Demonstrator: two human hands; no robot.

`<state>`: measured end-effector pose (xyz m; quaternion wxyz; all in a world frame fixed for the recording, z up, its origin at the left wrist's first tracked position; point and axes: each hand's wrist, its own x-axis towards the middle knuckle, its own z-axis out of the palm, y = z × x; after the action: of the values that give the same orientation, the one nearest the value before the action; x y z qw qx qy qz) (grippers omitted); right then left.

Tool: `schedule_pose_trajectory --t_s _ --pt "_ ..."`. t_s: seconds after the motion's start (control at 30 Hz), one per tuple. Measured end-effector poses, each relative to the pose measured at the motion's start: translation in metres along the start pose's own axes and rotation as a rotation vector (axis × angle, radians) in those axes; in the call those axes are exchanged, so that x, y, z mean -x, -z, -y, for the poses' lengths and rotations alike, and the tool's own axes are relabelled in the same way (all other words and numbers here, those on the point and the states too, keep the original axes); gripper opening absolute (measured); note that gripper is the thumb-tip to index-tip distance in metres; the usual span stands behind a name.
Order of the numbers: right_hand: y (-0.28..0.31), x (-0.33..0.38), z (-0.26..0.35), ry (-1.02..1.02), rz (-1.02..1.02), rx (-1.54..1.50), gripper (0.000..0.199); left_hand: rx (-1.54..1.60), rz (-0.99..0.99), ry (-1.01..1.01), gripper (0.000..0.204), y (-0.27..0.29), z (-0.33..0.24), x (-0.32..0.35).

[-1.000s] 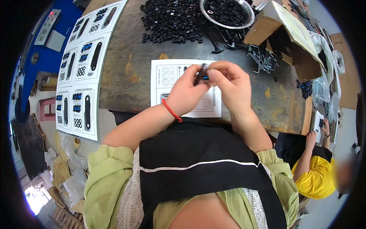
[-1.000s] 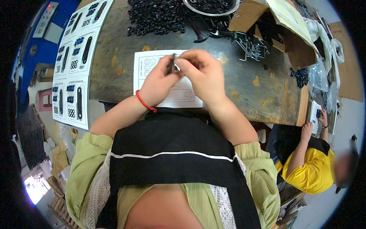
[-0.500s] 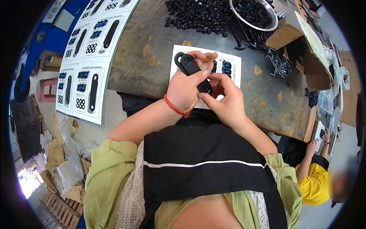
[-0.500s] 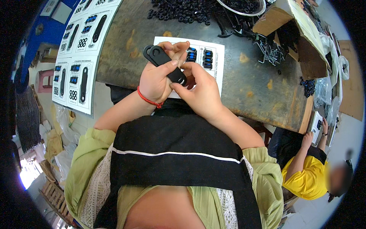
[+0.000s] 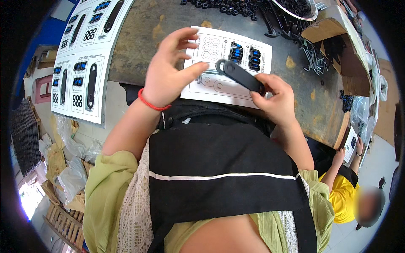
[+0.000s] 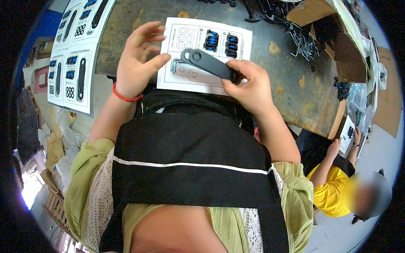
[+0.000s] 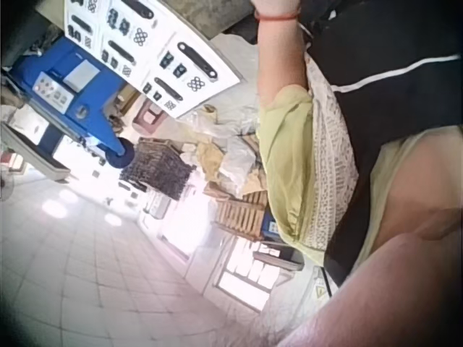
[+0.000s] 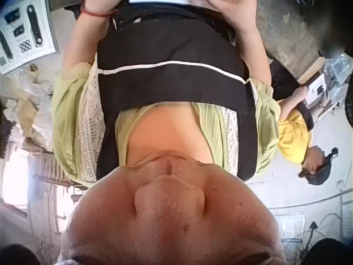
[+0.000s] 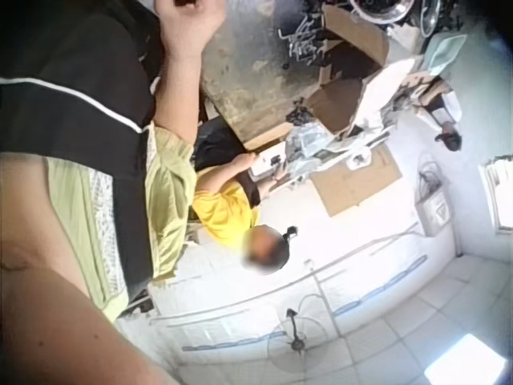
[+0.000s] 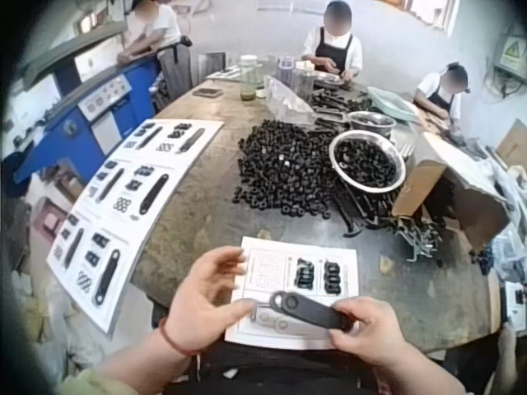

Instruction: The person assembles door lock hardware by placing washers, screws, and handles onto a cardboard template. They repeatedly pick up small parts from a bowl and a box, arrange them on the template, and then move the completed template aside.

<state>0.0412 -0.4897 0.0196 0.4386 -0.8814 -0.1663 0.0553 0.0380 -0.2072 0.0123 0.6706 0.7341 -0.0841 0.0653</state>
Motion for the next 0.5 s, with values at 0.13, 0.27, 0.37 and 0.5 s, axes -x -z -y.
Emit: schedule_pose_trajectory --t_s 0.13,0.27,0.37,0.5 --pt "0.0 0.004 -0.005 -0.024 0.174 0.199 0.035 -0.438 -0.006 -0.04 0.048 0.017 0.011 0.017" --pt "-0.017 -0.003 -0.009 0.135 0.071 0.33 0.035 -0.493 -0.028 -0.038 0.044 0.016 0.026 0.025" --pt "-0.017 -0.008 -0.004 0.118 0.127 0.35 0.037 -0.525 -0.052 -0.069 0.043 0.018 0.03 0.021" --pt "0.003 -0.013 0.005 0.154 0.086 0.369 0.04 -0.567 -0.115 -0.09 0.041 0.024 0.032 0.015"
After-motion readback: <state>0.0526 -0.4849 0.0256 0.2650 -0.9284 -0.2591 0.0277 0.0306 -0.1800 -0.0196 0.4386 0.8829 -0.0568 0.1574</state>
